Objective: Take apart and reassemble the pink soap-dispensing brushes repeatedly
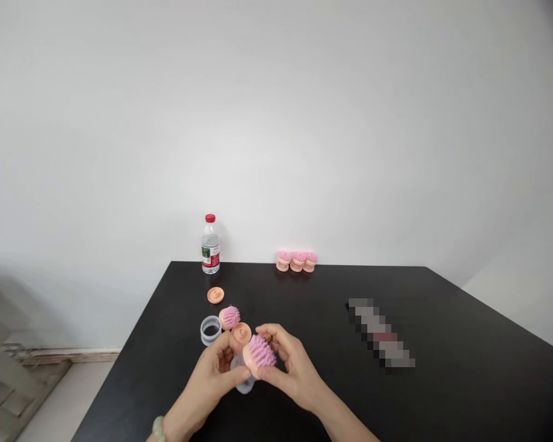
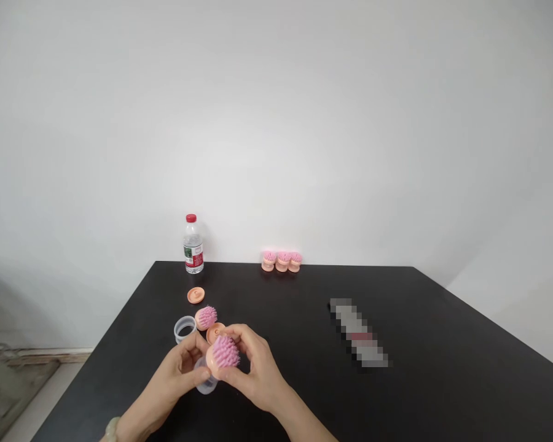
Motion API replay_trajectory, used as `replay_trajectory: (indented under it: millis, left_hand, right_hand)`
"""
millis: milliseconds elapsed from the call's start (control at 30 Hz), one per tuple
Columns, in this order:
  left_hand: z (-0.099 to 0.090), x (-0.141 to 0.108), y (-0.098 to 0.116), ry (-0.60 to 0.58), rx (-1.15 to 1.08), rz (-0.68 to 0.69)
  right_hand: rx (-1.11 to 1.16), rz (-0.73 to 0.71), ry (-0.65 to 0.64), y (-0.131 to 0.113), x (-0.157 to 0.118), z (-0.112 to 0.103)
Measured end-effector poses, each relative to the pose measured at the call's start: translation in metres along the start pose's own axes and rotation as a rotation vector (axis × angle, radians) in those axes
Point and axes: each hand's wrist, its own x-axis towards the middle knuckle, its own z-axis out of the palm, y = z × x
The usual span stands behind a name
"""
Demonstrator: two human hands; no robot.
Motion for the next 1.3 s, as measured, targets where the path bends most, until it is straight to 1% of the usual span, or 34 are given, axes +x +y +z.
replay_trajectory:
  millis: [133, 200, 267, 300, 367, 467, 500, 567, 633, 733, 800, 867, 933, 1000, 1100, 1200, 1300]
  left_hand:
    - [-0.004, 0.002, -0.009, -0.009, 0.002, 0.05]
    - [-0.005, 0.001, -0.011, -0.017, -0.02, 0.059]
    - [-0.007, 0.0, -0.01, 0.011, -0.076, 0.069]
    - [-0.009, -0.001, -0.008, 0.054, -0.118, 0.072]
    - [-0.015, -0.002, -0.001, 0.185, -0.216, 0.081]
    - [-0.028, -0.001, 0.011, 0.435, -0.326, 0.124]
    - [-0.033, -0.001, 0.014, 0.511, -0.345, 0.139]
    - [-0.041, 0.001, 0.019, 0.635, -0.382, 0.161]
    - [-0.046, 0.003, 0.021, 0.695, -0.423, 0.166]
    - [-0.048, 0.005, 0.019, 0.72, -0.437, 0.163]
    - [-0.048, 0.005, 0.015, 0.731, -0.419, 0.173]
    - [-0.048, 0.006, 0.011, 0.738, -0.405, 0.183]
    - [-0.048, 0.007, 0.008, 0.738, -0.406, 0.185]
    - [-0.048, 0.008, 0.006, 0.733, -0.43, 0.182]
    - [-0.05, 0.009, 0.004, 0.74, -0.497, 0.165]
    - [-0.05, 0.011, 0.003, 0.745, -0.57, 0.142]
    - [-0.044, 0.011, 0.003, 0.707, -0.59, 0.135]
  right_hand:
    - [0.034, 0.014, -0.061, -0.001, -0.002, -0.002]
    - [0.039, 0.018, -0.129, -0.002, 0.001, -0.005]
    - [0.033, 0.009, -0.19, -0.004, 0.008, -0.01]
    - [0.025, 0.005, -0.2, -0.004, 0.014, -0.013]
    - [-0.039, 0.009, -0.165, -0.005, 0.03, -0.017]
    - [-0.271, 0.034, -0.077, -0.001, 0.065, -0.016]
    - [-0.344, 0.035, -0.063, 0.002, 0.079, -0.014]
    - [-0.439, 0.026, -0.078, 0.01, 0.106, -0.006]
    - [-0.519, 0.015, -0.134, 0.02, 0.131, 0.006]
    - [-0.652, 0.015, -0.277, 0.035, 0.164, 0.026]
    - [-0.727, 0.039, -0.374, 0.044, 0.182, 0.038]
    - [-0.787, 0.074, -0.441, 0.053, 0.195, 0.048]
    - [-0.834, 0.103, -0.477, 0.059, 0.204, 0.054]
    - [-0.865, 0.108, -0.482, 0.06, 0.206, 0.053]
    - [-0.882, 0.058, -0.424, 0.051, 0.194, 0.044]
    - [-0.857, -0.019, -0.36, 0.029, 0.168, 0.031]
    - [-0.81, -0.076, -0.367, 0.006, 0.135, 0.021]
